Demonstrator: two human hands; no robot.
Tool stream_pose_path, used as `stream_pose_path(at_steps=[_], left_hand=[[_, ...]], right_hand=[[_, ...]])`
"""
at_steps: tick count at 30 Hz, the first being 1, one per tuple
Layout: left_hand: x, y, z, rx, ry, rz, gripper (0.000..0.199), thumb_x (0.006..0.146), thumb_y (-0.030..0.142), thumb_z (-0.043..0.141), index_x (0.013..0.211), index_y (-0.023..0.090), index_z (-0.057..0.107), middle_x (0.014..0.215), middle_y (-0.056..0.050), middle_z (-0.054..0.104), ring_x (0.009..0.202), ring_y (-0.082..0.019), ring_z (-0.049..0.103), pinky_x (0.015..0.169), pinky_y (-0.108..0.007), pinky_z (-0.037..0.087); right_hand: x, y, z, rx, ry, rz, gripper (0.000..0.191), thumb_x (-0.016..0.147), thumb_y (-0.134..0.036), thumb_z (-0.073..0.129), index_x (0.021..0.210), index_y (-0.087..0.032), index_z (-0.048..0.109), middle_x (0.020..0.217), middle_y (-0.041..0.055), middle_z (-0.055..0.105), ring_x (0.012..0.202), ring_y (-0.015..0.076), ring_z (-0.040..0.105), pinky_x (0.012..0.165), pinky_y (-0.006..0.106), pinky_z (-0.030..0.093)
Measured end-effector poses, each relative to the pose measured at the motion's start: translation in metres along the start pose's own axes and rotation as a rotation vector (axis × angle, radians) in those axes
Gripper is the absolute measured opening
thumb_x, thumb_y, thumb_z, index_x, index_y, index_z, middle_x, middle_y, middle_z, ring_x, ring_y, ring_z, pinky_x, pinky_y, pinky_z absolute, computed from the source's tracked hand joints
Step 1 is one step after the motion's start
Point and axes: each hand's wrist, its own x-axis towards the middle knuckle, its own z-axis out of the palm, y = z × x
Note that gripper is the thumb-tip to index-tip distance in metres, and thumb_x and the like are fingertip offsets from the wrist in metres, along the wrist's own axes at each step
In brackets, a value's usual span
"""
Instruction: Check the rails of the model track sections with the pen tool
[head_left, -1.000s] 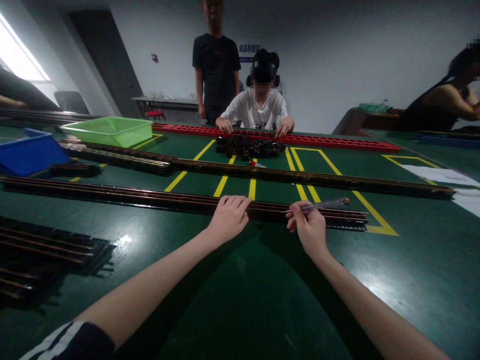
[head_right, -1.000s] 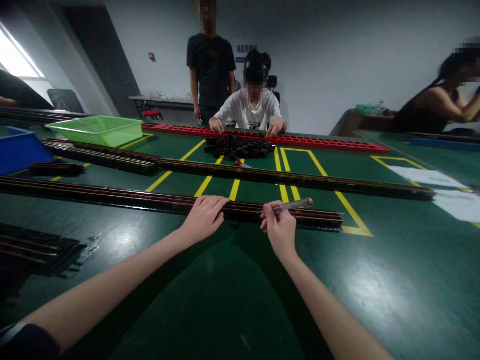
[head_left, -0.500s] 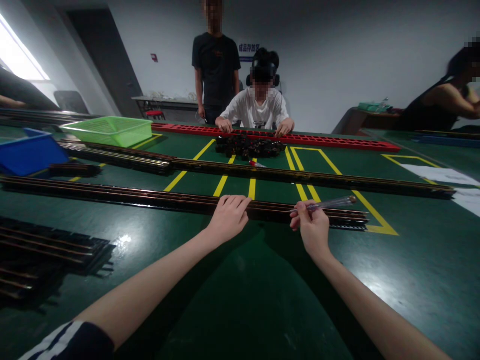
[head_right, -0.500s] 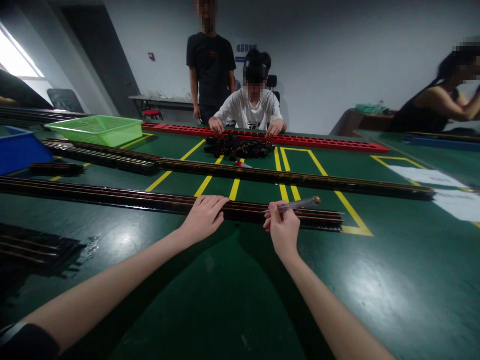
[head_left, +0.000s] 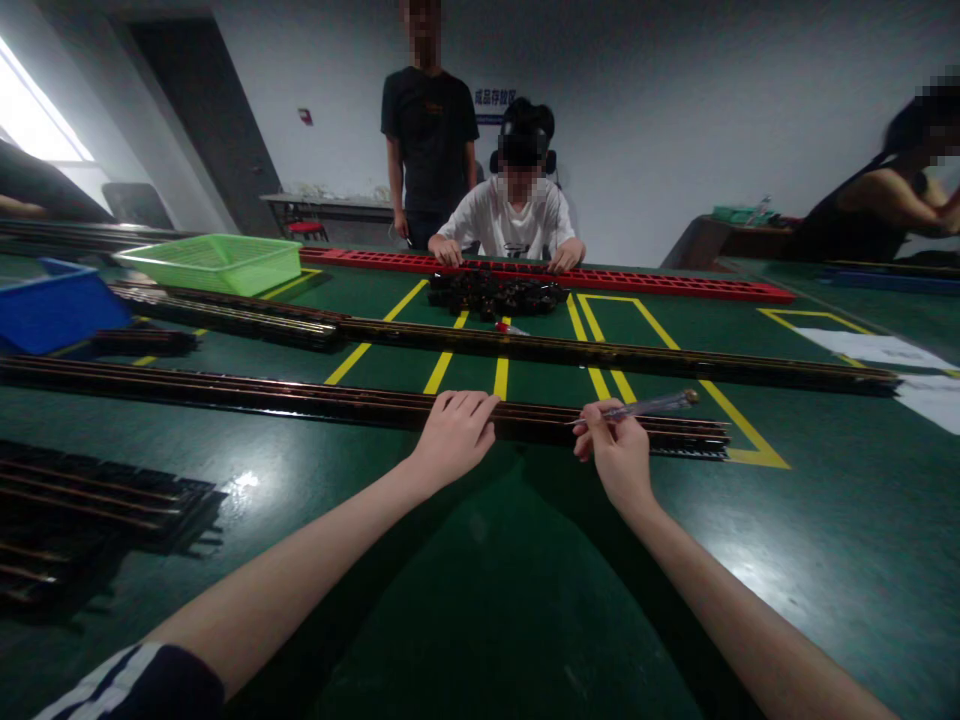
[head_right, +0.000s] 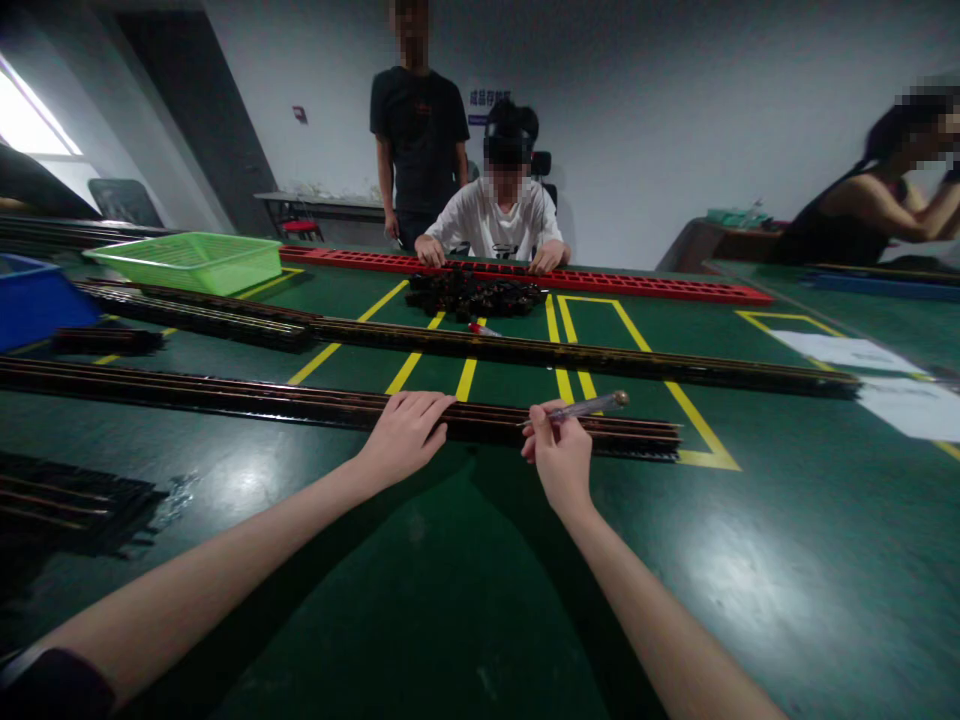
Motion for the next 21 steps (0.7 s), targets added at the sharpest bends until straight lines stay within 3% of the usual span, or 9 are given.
stream_pose_path(at_steps=[12,21], left_hand=[[0.004,0.003,-0.003,0.076,-0.012,0.042,0.036,0.09,0.031,0.041,0.119,0.014,0.054,0.116,-0.009,0.061,0.107,-0.021,0.055,0.095,-0.041,0.038],[0.023,0.025,0.009,0.17,0.016,0.204,0.036,0.091,0.03,0.039,0.119,0.012,0.054,0.115,-0.011,0.061,0.103,-0.023,0.056,0.089,-0.039,0.04]], right_hand=[[0.012,0.005,-0.014,-0.003,-0.201,0.013,0.035,0.078,-0.052,0.056,0.075,-0.018,0.052,0.062,-0.0015,0.058,0.038,0.009,0.056,0.034,0.018,0.039],[0.014,0.003,-0.017,-0.022,-0.285,0.004,0.036,0.079,-0.053,0.053,0.075,-0.017,0.051,0.064,-0.0008,0.058,0.041,0.0104,0.059,0.034,0.017,0.036]])
